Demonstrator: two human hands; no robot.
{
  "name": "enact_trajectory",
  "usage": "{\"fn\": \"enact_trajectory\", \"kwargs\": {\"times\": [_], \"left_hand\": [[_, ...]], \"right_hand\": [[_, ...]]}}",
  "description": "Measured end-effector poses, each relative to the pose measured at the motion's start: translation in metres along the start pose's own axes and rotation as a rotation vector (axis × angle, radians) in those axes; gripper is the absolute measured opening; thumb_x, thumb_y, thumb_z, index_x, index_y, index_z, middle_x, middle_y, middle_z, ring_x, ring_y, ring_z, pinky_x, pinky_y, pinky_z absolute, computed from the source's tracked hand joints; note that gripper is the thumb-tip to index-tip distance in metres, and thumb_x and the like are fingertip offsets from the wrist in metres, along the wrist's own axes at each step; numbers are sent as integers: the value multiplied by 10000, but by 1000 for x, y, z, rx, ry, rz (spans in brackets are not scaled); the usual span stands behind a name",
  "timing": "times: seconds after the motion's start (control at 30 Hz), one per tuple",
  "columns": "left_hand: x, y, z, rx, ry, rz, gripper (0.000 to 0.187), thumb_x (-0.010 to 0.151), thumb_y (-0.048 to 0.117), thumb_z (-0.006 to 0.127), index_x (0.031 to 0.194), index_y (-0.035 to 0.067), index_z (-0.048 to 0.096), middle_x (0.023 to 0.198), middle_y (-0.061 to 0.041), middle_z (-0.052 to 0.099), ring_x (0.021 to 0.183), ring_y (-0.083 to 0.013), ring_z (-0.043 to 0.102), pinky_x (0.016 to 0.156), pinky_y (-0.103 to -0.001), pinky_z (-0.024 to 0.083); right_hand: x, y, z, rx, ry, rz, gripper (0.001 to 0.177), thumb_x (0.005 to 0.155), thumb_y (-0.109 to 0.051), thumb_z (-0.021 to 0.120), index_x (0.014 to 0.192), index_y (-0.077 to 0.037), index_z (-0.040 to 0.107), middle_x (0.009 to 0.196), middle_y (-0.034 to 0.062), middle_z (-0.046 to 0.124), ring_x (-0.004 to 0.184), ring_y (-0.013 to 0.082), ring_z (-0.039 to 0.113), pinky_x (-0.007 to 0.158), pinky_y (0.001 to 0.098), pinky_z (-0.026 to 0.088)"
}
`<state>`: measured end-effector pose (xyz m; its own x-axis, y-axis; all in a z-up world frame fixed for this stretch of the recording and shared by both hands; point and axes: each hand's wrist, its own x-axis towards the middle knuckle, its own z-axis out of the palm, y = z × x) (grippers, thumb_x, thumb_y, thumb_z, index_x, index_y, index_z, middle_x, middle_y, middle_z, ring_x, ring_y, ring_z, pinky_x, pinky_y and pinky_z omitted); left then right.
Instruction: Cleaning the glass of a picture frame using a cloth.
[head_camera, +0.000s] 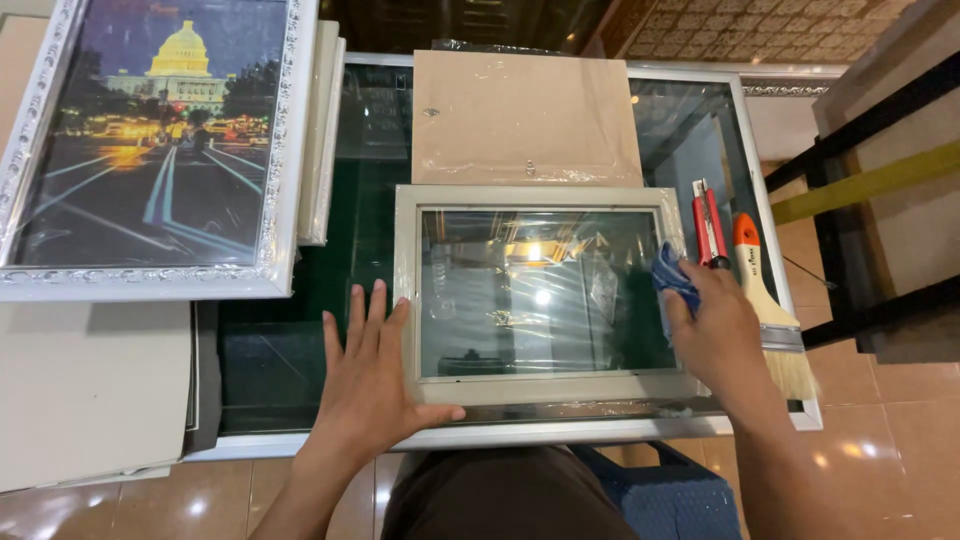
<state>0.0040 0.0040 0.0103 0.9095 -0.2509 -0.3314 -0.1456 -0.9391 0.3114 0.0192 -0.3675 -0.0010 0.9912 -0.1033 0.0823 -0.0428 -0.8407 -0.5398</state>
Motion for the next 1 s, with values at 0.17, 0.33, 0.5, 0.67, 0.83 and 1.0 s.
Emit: {"fn": "enact_trajectory", "kwargs": {"times": [0.17,0.33,0.5,0.67,0.83,1.0], "left_hand": [[4,-6,20,-67,167,113,1548,501,785,849,1555,-59,90,1651,-294,85,1544,-464,-20,1150,-675,-37],[6,-9,27,-33,186,123,1564,491,800,821,1562,-68,80,1656,-292,101,1552,-456,-2,1149,-679,-22],[4,-15,36,-34,298,187,1554,497,838,776,1551,-97,122,1637,-319,139,1542,-472,37,1139,-691,1],[3,-12,33,-25,247,163,1552,508,862,758,1558,-77,107,1645,-308,126,1545,-468,23,1145,-687,-6],[5,-11,30,5,229,153,1559,516,874,748,1561,-73,84,1645,-308,109,1541,-470,1,1143,-687,-21],[3,-6,16,44,56,73,1552,548,885,755,1569,-45,46,1670,-287,43,1551,-457,-53,1151,-668,-55]], "right_hand": [[-12,-52,49,-260,-73,-5,471,924,-170,617,1362,-9,552,1215,252,570,925,455,653,811,533,545],[-22,-137,113,-147,-213,-208,546,857,-78,599,1374,58,488,1177,279,546,981,473,623,779,546,542],[-6,-141,134,382,-294,-405,399,963,-138,672,1333,7,631,1107,205,655,966,329,662,858,412,564],[19,-31,42,437,-226,86,449,957,-214,690,1374,-54,638,1037,124,717,754,190,660,644,340,545],[17,-16,17,48,-60,47,398,968,-174,679,1333,-24,628,1059,181,697,806,299,721,716,402,568],[-8,-110,61,-171,-250,19,476,928,-136,608,1377,-14,510,1179,209,560,830,397,683,728,489,586]]}}
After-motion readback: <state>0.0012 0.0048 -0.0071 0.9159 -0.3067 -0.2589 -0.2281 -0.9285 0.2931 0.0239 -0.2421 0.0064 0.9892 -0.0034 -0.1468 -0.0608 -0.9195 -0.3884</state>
